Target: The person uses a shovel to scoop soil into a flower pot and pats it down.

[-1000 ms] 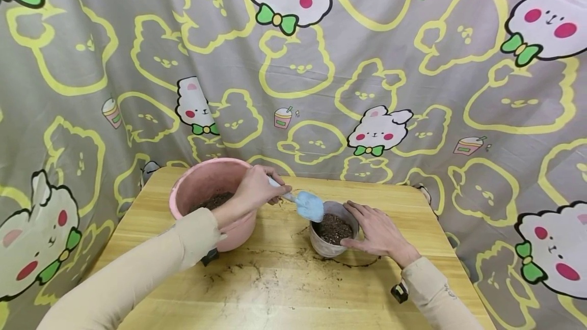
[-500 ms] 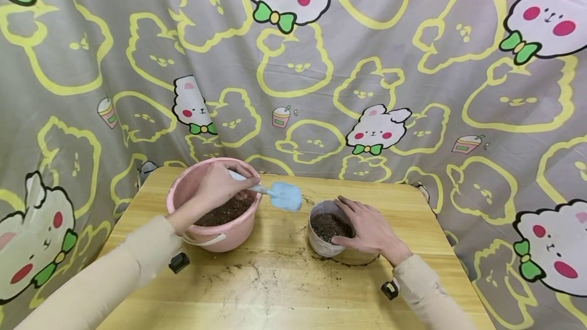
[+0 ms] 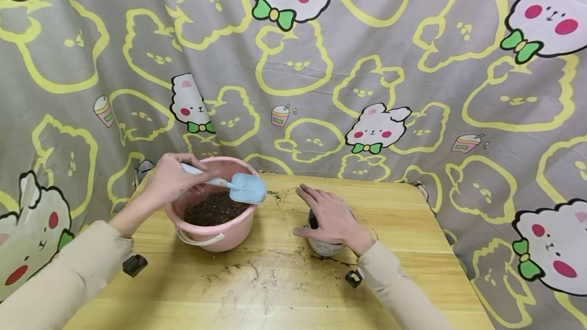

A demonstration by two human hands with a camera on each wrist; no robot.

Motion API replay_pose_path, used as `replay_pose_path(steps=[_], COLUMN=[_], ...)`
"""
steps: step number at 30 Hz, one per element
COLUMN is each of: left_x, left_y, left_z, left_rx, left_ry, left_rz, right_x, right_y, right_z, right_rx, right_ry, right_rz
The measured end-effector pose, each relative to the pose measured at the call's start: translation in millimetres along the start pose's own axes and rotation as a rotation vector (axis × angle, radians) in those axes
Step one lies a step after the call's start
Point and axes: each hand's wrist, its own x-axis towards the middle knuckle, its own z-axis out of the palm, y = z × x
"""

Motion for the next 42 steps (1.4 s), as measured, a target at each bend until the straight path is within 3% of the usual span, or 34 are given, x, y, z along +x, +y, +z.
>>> replay_pose_path(steps=[3, 9, 14, 25, 33, 42], left_x=[-0.8, -2.1, -2.4, 13.6, 25.6, 32.5], left_y=[-5.9, -15.4, -18.6, -22.7, -22.0, -16.6], left_z=[-13.0, -31.6, -40.1, -42.2, -41.6, -44.4], left_rx=[0.034, 0.002, 0.125, 0.373, 0.560, 0.649], left_ry=[0.020, 0.017, 0.015, -0.024, -0.026, -0.025], left_rz=[-0.008, -0.018, -0.023, 0.012, 0.112, 0.175], right_x=[14.6, 40.8, 61.5, 88.2, 94.4, 95.3], right_y=[-13.0, -38.3, -52.3, -68.7, -74.7, -73.2], right_z=[0.4, -2.4, -2.3, 2.2, 7.2, 9.0], right_rx=[0.002, 0.012, -0.022, -0.070, -0.074, -0.080], right_ry=[0.017, 0.016, 0.020, 0.014, 0.009, 0.012], right_rz=[-0.031, -0.055, -0.058, -0.063, -0.040, -0.027])
